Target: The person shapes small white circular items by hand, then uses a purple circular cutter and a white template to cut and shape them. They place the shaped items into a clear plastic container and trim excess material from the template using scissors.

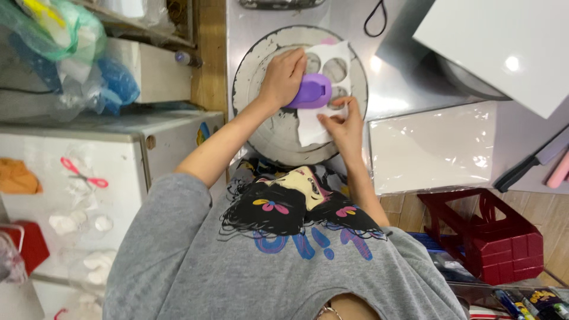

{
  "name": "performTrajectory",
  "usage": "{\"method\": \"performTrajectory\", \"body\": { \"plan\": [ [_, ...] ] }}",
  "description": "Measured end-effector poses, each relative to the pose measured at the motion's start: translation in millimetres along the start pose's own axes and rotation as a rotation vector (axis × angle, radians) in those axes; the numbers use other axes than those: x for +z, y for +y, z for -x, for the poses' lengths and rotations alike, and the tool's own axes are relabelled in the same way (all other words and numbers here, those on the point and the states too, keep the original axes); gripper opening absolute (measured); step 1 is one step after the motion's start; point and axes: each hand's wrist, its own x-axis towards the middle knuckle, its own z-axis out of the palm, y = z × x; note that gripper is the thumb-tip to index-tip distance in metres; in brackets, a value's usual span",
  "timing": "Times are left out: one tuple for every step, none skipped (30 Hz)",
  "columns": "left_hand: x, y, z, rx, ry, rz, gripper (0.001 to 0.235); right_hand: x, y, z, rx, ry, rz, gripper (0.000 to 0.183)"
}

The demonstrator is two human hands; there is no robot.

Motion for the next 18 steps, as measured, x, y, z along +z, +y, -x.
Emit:
{"method": "performTrajectory", "body": {
  "plan": [
    [2,1,-2,0.024,-0.015,0.027,0.018,-2,2,2,0.025,-0.012,-0.029,0.041],
    [4,1,-4,0.028,-0.030,0.026,0.018,-3,4,3,0.050,-0.024,-0.059,0.041],
    [4,1,-4,0.028,-0.037,0.025,0.018,-5,4,5,0.072,-0.043,-0.086,0.041],
    [3,1,-4,0.028,-0.045,0.024,0.018,-7,4,8,0.076,-0.068,-0.122,0.041],
    [3,2,-4,0.027,-0.040,0.028,0.018,-9,3,10,0.079,-0.096,-0.159,0.041],
    [3,3,-6,0.027,-0.035,0.032,0.018,-11,1,12,0.081,-0.125,-0.196,0.042],
    [3,4,-5,0.020,-0.031,0.031,0.018,-14,-1,17,0.106,-0.145,-0.211,0.044],
    [3,5,-4,0.032,-0.008,0.007,0.018,-18,-3,22,0.131,-0.164,-0.224,0.047],
    [3,7,-5,0.044,0.015,-0.020,0.018,-20,-5,26,0.157,-0.185,-0.241,0.050],
    [3,10,-7,0.056,0.037,-0.048,0.018,-20,-6,30,0.184,-0.181,-0.220,0.049],
    [4,12,-7,0.014,0.015,-0.082,0.019,-21,-6,36,0.215,-0.175,-0.198,0.049],
    [6,15,-9,-0.027,-0.008,-0.117,0.021,-22,-5,40,0.245,-0.170,-0.177,0.048],
    [6,17,-10,-0.066,-0.033,-0.149,0.023,-23,-5,42,0.223,-0.147,-0.186,0.046],
    [5,19,-10,0.010,0.029,-0.159,0.022,-24,-3,43,0.199,-0.125,-0.195,0.044],
    [5,21,-10,0.087,0.093,-0.167,0.022,-28,-2,42,0.175,-0.103,-0.201,0.042],
    [5,22,-10,0.165,0.156,-0.174,0.023,-33,0,39,0.176,-0.079,-0.199,0.040],
    [4,23,-10,0.158,0.140,-0.181,0.022,-37,1,34,0.175,-0.052,-0.199,0.038],
    [3,23,-10,0.151,0.123,-0.188,0.022,-41,1,28,0.174,-0.025,-0.200,0.036]
  ]
}}
